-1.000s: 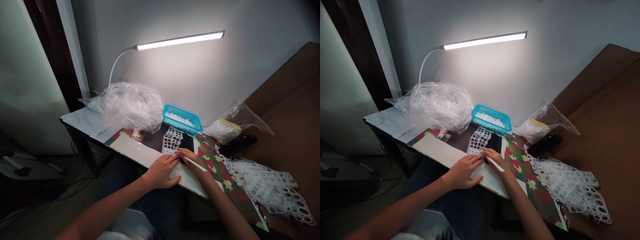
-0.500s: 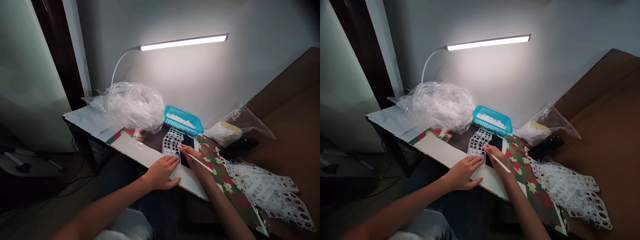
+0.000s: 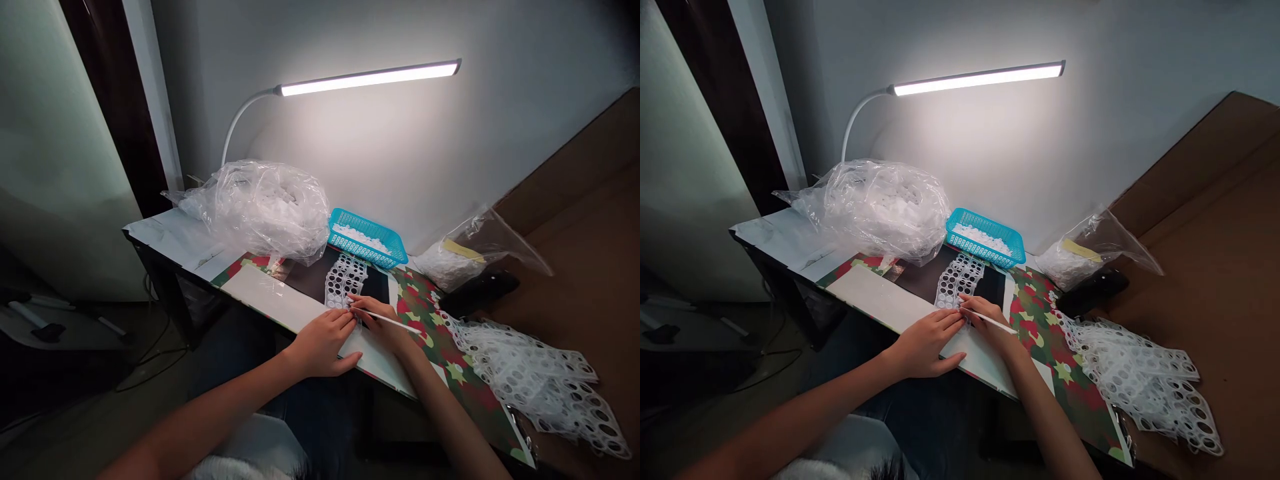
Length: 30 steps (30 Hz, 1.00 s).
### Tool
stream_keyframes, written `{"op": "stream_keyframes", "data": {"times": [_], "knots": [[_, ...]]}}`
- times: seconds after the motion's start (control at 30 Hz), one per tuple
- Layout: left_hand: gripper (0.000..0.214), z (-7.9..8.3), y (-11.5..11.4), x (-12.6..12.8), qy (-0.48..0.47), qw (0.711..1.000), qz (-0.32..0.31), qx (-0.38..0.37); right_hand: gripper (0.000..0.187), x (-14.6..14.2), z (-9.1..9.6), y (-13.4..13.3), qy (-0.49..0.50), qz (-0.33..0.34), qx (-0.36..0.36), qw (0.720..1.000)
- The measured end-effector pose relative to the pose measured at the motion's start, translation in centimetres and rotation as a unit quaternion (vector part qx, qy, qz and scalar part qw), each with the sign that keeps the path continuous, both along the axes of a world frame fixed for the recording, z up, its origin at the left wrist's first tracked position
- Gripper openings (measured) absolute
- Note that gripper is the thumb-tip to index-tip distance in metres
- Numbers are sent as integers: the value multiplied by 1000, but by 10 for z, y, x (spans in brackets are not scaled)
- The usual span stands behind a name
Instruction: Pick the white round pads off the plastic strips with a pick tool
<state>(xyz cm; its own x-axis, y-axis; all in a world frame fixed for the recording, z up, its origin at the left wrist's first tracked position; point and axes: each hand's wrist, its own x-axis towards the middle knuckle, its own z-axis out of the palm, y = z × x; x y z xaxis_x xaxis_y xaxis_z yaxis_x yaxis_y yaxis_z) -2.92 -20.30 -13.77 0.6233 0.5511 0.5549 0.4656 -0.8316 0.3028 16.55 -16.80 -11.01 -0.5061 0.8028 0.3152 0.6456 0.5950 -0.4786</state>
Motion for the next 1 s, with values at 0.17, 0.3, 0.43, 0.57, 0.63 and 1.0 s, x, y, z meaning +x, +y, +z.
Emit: {"op": "stream_keyframes", "data": {"times": [0.17,0.3,0.43,0.57,0.63,1.0], "knots": [[49,-2,1,1,-1,1000,1,0,19,0,-4,3,23,15,-1,1000],[51,-3,1,1,6,1000,2,-4,21,0,-8,4,30,13,-15,999],[50,-1,1,0,6,1000,-3,-4,21,1,-12,6,33,8,-14,999],[48,-1,1,0,-2,1000,-5,-6,22,-2,-10,4,26,2,-21,999],[47,-2,2,1,-6,1000,-4,-7,23,-4,-9,3,13,-1,-22,1000],[55,-2,1,1,-3,1000,0,-10,26,-8,-11,18,26,-85,119,989]]}}
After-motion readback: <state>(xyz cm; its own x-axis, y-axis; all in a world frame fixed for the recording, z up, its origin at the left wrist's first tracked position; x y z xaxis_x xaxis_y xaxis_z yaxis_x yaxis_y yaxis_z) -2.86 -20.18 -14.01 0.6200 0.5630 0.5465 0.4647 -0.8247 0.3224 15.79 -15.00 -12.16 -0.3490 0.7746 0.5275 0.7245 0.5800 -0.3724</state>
